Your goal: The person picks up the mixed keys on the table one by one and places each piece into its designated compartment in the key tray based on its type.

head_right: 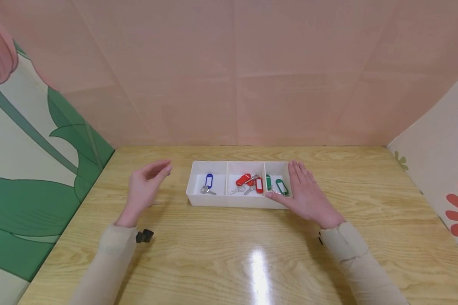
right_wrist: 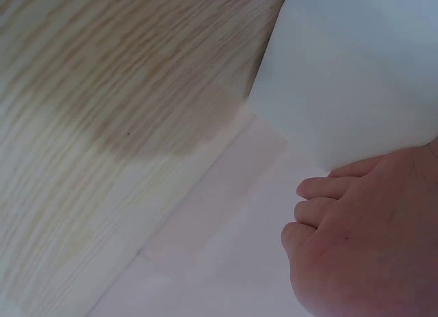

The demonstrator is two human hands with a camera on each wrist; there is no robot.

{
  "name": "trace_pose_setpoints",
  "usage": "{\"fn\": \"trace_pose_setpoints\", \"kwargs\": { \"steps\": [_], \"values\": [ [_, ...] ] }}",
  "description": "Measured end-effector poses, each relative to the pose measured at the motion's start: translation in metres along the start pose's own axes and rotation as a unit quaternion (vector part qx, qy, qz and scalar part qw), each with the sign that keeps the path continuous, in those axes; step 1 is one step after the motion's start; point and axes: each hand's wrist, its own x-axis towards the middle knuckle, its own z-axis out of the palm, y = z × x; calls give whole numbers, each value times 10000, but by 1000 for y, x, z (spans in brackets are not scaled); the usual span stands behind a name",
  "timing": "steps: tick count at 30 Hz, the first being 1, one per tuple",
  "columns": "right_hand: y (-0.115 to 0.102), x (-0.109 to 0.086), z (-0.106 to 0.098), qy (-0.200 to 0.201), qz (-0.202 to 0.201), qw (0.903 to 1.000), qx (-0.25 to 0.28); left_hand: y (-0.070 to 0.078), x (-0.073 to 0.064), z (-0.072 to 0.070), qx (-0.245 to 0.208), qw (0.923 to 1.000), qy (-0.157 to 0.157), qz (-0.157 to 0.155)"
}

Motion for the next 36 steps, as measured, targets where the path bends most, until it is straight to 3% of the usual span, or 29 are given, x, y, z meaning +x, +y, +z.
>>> {"fn": "trace_pose_setpoints", "kwargs": {
  "steps": [26,36],
  "values": [
    [1,1,2,-29,30,10000,18,-17,-7,-33,501,9979,180,-365],
    [2,2,2,-18,21,10000,5,-25,-1,-49,963,9928,-151,-693]
  ]
}}
